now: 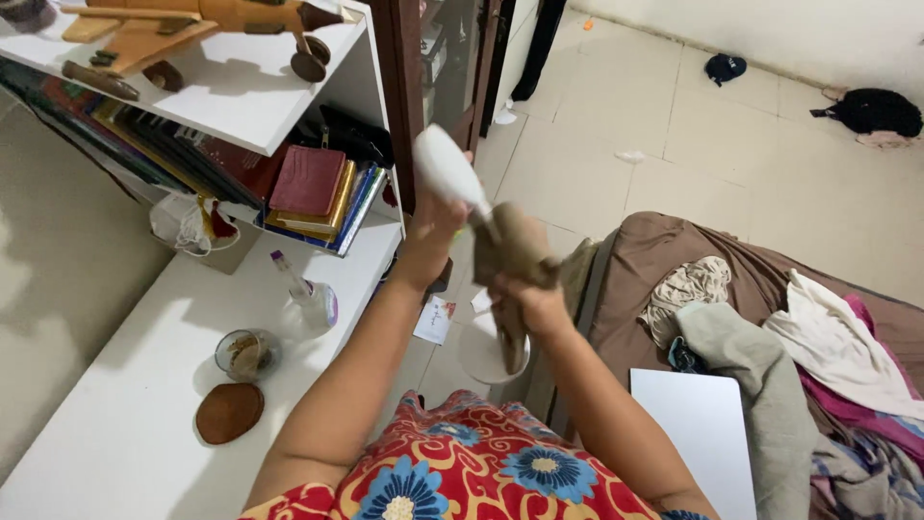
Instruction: Cleaning and wiping various objects on a desk including a glass cup, a lamp, and a vase with artificial flowers using a spray and cloth.
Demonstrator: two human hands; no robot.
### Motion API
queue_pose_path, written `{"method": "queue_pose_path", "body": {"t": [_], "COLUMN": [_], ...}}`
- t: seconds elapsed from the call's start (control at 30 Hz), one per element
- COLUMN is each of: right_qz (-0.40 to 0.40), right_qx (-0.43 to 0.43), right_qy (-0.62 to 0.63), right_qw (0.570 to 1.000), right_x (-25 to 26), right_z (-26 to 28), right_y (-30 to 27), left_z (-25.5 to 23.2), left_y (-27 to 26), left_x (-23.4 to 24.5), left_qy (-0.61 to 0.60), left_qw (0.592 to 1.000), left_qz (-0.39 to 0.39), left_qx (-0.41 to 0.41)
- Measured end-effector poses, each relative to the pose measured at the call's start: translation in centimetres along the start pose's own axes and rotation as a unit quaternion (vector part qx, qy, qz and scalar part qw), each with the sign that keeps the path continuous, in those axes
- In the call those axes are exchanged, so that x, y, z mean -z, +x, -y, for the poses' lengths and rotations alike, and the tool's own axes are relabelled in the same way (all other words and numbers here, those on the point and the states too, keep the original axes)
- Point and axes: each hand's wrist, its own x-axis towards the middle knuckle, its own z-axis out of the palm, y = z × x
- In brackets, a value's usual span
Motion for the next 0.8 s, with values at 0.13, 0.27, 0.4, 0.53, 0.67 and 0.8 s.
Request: {"method": "queue_pose_path", "body": {"t": [0.13,0.27,0.4,0.53,0.67,0.8], "right_qz": [-0.073,0.023,0.141,0.167,0.093,-0.045], "right_qx": [-0.083,0.004,0.074,0.142,0.064,-0.052], "right_qy": [0.170,0.381,0.418,0.425,0.346,0.190], "right_qw": [0.979,0.924,0.894,0.878,0.931,0.979], "right_x": [3.5,0.9,-0.5,0.9,3.7,5.3], "right_z": [-0.2,4.9,7.6,6.7,1.2,-0.1], "right_y": [1.1,1.8,2.4,3.4,3.5,3.5], "left_z": [6.1,8.3,1.1,2.2,6.4,5.4], "left_y": [-5.4,-10.6,-10.9,-13.1,-13.8,-13.4], "left_x": [2.4,1.4,-1.9,-4.1,-2.4,-1.2], "left_qy": [0.051,-0.086,-0.293,-0.420,-0.242,-0.242], "left_qw": [0.972,0.921,0.914,0.874,0.870,0.870], "left_qz": [0.127,0.195,0.152,0.025,-0.098,-0.019], "left_qx": [0.191,0.326,0.236,0.245,0.418,0.430]}}
